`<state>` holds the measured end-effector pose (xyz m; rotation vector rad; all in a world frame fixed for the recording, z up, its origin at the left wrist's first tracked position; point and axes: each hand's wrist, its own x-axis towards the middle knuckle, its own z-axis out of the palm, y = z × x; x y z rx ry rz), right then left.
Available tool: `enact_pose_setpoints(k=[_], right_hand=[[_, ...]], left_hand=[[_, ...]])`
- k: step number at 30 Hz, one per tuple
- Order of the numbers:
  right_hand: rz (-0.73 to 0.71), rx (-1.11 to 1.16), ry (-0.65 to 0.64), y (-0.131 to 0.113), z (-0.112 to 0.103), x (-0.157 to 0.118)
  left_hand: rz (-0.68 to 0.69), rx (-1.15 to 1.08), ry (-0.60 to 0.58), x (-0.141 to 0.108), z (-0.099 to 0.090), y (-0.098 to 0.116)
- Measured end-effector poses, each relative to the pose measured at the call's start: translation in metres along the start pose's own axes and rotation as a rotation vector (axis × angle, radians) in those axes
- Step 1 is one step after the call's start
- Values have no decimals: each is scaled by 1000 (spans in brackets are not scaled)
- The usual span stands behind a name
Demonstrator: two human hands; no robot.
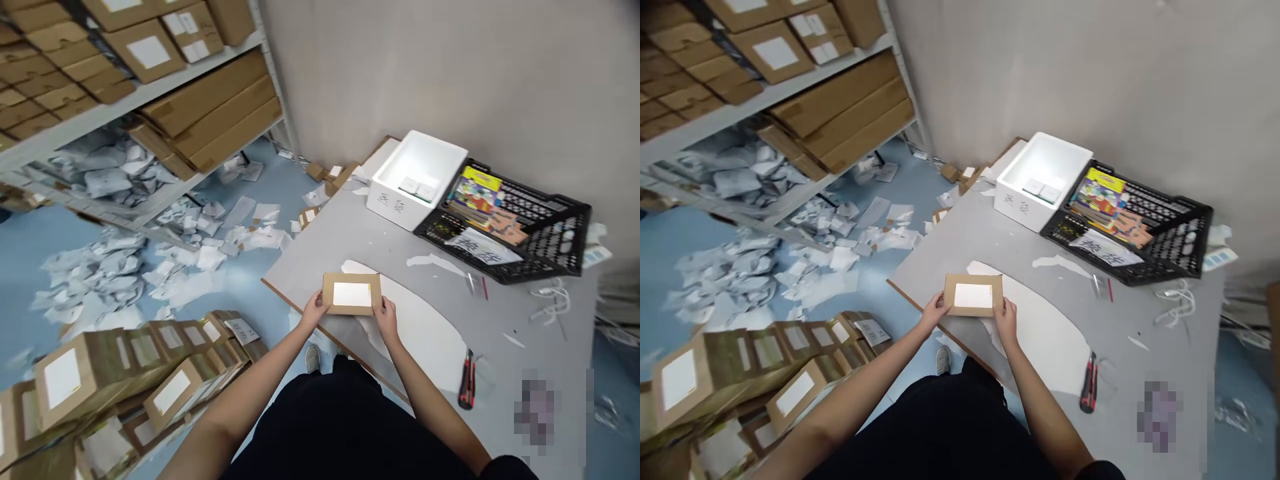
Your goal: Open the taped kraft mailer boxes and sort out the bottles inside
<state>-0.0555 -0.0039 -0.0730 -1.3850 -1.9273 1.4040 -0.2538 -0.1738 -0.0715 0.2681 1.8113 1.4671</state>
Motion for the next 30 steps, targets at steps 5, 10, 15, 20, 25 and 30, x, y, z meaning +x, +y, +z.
enact_pose_setpoints(k=[5,10,15,20,25,30], right_hand=[[198,144,277,38,-75,-56],[311,282,422,72,-115,-91],[367,404,373,96,-134,-96],[307,469,285,87,-150,-72],[227,532,255,66,-158,-52],[235,587,391,65,-155,-69]], left_hand=[[-2,104,-312,0,74,7],[-38,191,-526,-2,135,7],[-36,348,-596,-4,160,5],[-160,403,-538,-3,168,19],[-236,216,-586,-6,183,33],[-94,148,-487,-8,169,32]])
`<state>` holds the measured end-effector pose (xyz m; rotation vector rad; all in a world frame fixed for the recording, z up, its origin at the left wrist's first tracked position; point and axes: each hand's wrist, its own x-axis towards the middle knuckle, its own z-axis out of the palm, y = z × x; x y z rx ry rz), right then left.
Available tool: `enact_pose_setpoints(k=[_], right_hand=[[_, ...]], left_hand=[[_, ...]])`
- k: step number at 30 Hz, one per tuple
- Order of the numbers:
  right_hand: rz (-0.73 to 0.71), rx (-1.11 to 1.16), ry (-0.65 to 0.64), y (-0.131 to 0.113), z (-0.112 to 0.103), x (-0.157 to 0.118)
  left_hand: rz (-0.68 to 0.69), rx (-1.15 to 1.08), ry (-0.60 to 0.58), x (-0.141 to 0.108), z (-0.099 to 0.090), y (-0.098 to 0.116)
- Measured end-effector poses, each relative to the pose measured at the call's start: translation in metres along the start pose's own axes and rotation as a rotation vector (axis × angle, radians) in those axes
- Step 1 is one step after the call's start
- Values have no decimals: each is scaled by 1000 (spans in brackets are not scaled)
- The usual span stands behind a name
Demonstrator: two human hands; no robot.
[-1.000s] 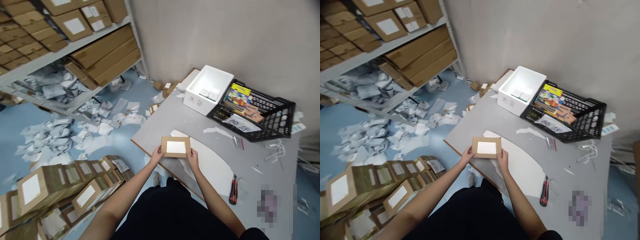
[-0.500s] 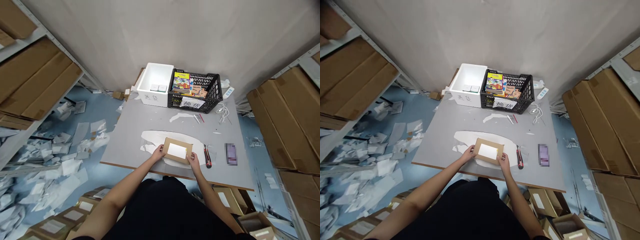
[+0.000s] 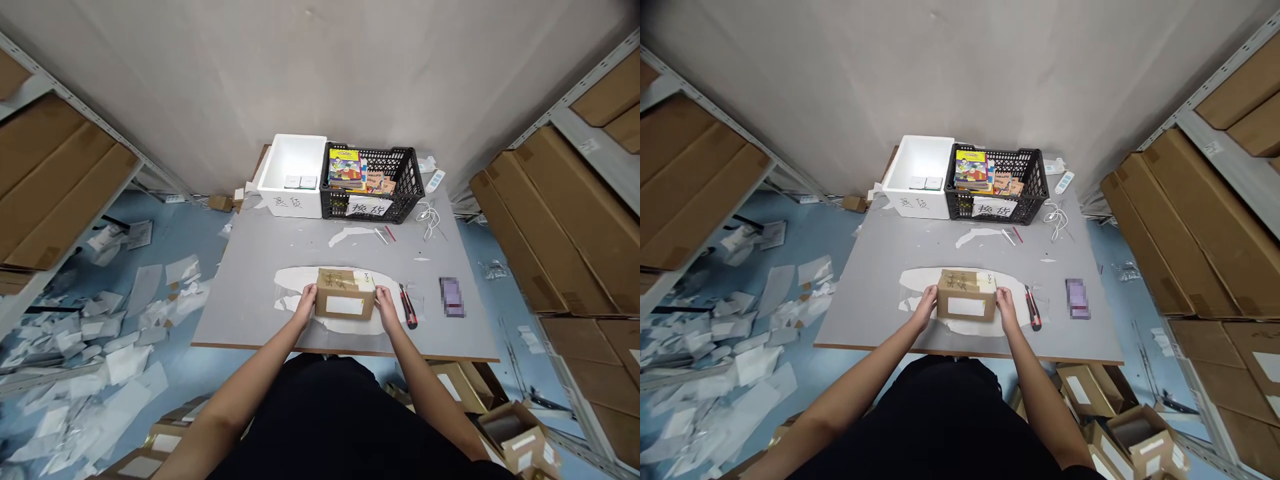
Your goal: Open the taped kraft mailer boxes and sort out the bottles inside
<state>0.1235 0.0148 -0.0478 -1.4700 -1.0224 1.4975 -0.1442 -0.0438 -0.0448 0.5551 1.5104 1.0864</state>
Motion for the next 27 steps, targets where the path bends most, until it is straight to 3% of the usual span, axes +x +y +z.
enact_pose_setpoints(k=[7,11,16,21,24,27], right_hand=[[78,-113,73,30,3,-33],[79,-133,63,19,5,-25],[52,-97,-98,-4,7,-17],[24,-23,16,2,-1,-28],[74,-16,74,17,-9,-35],[174,-71,20,28,-15,-33]], left_hand=[[-61,146,-60,-27,-29,-21],[-42,145,-79,-21,-26,-13],[-83,105,-151,-8,-21,3],[59,-62,-235,-17,-27,-6],[-25,-50,-171,-25,-25,-21],[-128,-5,-51,-28,-10,-31]])
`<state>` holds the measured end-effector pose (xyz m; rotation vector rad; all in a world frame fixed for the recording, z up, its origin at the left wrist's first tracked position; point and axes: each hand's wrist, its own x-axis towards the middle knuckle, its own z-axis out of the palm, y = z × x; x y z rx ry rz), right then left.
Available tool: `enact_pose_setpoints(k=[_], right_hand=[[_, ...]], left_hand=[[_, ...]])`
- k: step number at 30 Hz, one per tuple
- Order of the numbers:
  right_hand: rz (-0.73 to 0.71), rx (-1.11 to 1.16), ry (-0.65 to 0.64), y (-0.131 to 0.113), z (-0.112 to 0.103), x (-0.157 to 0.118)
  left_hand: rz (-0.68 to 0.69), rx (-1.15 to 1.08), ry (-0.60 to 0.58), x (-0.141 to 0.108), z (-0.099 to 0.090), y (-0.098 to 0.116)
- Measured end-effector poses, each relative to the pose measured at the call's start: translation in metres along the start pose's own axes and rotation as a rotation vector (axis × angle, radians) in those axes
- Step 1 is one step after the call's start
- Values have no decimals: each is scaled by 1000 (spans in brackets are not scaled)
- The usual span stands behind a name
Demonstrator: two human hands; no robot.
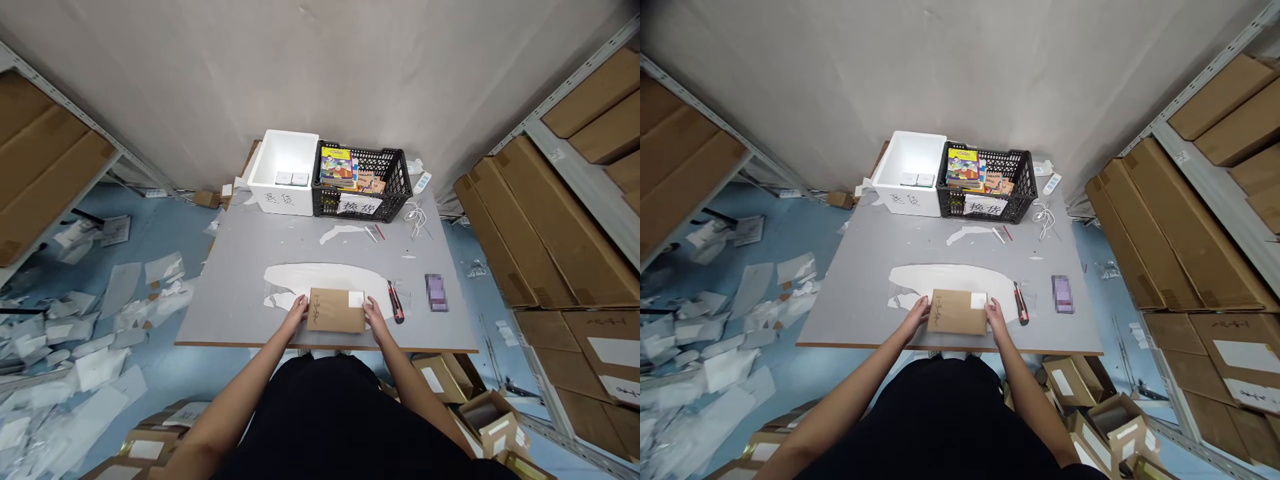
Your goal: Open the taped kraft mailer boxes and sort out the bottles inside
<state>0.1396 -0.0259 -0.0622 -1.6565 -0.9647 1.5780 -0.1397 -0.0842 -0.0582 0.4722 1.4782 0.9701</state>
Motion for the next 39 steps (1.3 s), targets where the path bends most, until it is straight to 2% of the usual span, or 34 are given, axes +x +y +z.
enact_pose_setpoints(k=[2,4,6,11,13,15,18,20,24,27,30,32,36,39], right_hand=[[13,-35,-89,0,-2,7],[-39,-38,-184,-5,-4,15],[-107,-22,-218,-13,-7,22],[-142,41,-58,-23,-22,27],[-122,51,-25,-21,-25,24],[-124,40,-49,-19,-24,21],[-155,53,-170,-22,-23,19],[-148,74,-221,-26,-26,20],[-173,67,-202,-31,-39,24],[-207,23,-146,-21,-43,24],[-176,7,-55,-6,-37,25],[-123,3,-48,-1,-32,29],[-112,-5,-208,-7,-29,40],[-147,46,-184,-13,-35,40]], left_hand=[[25,43,29,1,14,-1],[90,79,26,2,28,4],[147,79,44,3,37,11],[254,95,176,1,45,20],[234,126,209,1,47,15],[158,140,224,1,50,7],[86,112,167,4,54,3],[121,61,71,7,55,6],[228,-22,-66,10,49,14],[227,-2,-43,9,43,11],[68,63,49,9,41,2],[4,119,74,13,43,-1],[113,228,38,26,48,5],[202,153,13,30,45,9]])
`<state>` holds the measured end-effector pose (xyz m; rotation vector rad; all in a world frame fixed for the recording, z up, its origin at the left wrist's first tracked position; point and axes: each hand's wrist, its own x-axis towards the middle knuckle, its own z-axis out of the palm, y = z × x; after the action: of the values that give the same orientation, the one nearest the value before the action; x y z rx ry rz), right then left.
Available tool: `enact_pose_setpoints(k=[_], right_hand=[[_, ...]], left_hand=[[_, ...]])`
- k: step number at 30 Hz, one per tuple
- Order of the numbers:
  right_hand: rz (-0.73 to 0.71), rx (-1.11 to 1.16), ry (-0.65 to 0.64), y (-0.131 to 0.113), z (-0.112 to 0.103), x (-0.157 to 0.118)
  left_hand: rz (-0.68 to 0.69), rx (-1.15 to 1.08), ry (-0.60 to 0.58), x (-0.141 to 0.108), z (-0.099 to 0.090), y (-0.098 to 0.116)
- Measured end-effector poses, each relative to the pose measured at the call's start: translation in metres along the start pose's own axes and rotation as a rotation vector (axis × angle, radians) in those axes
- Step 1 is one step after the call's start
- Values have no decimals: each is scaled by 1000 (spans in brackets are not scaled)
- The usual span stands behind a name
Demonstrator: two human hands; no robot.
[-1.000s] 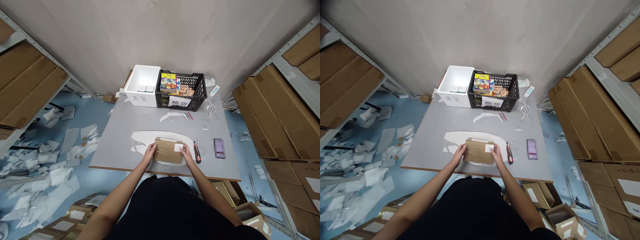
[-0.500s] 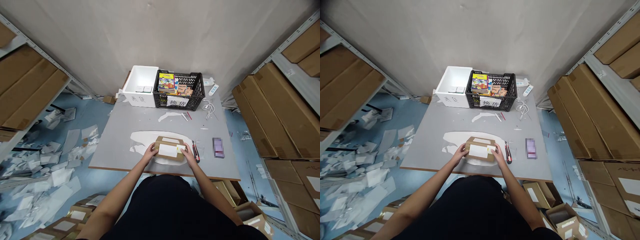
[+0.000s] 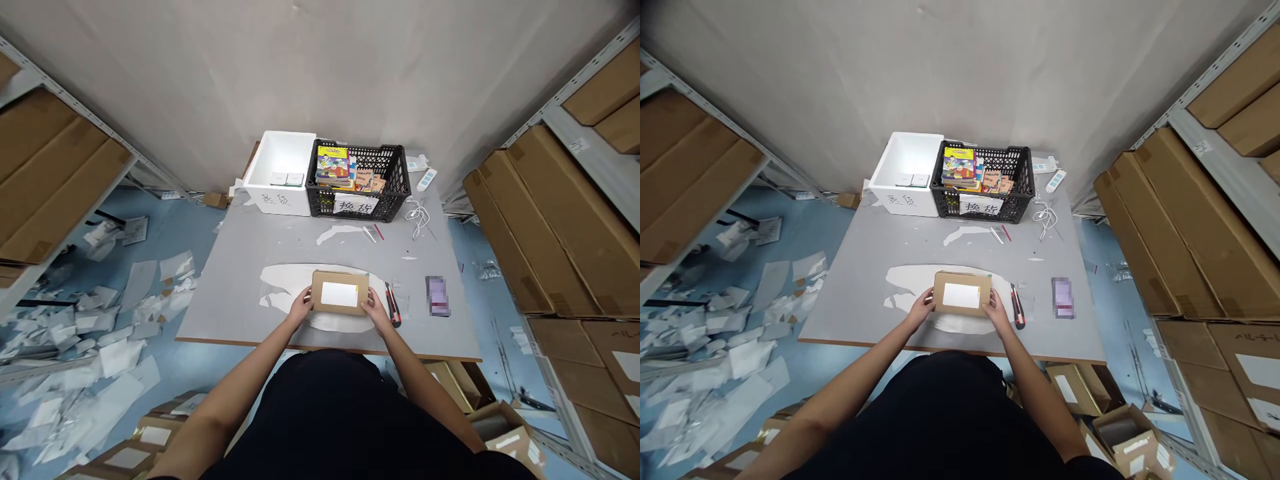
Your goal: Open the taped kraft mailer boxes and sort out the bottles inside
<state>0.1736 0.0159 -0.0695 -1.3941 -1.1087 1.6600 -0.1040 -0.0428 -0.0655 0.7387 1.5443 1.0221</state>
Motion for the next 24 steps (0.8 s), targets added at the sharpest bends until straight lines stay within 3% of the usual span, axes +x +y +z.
enact_pose_setpoints(k=[4,8,10,12,15,17,24], right_hand=[[51,89,92,4,-9,-12],[112,-34,119,8,-14,-23],[-8,-251,166,4,-10,-28],[-231,-534,178,-3,-3,-34],[-494,-881,38,-14,11,-42],[-534,-1015,-23,-19,16,-45],[-461,-1150,64,-18,12,-46]], left_hand=[[60,-127,-57,-10,-10,-8],[-161,-160,-36,-28,-14,-20],[-230,-183,-26,-32,-14,-25],[-237,-192,-32,-32,-13,-28],[-210,-200,-18,-26,-14,-31],[-201,-213,-7,-21,-15,-32],[-298,-265,-103,-14,-11,-29]])
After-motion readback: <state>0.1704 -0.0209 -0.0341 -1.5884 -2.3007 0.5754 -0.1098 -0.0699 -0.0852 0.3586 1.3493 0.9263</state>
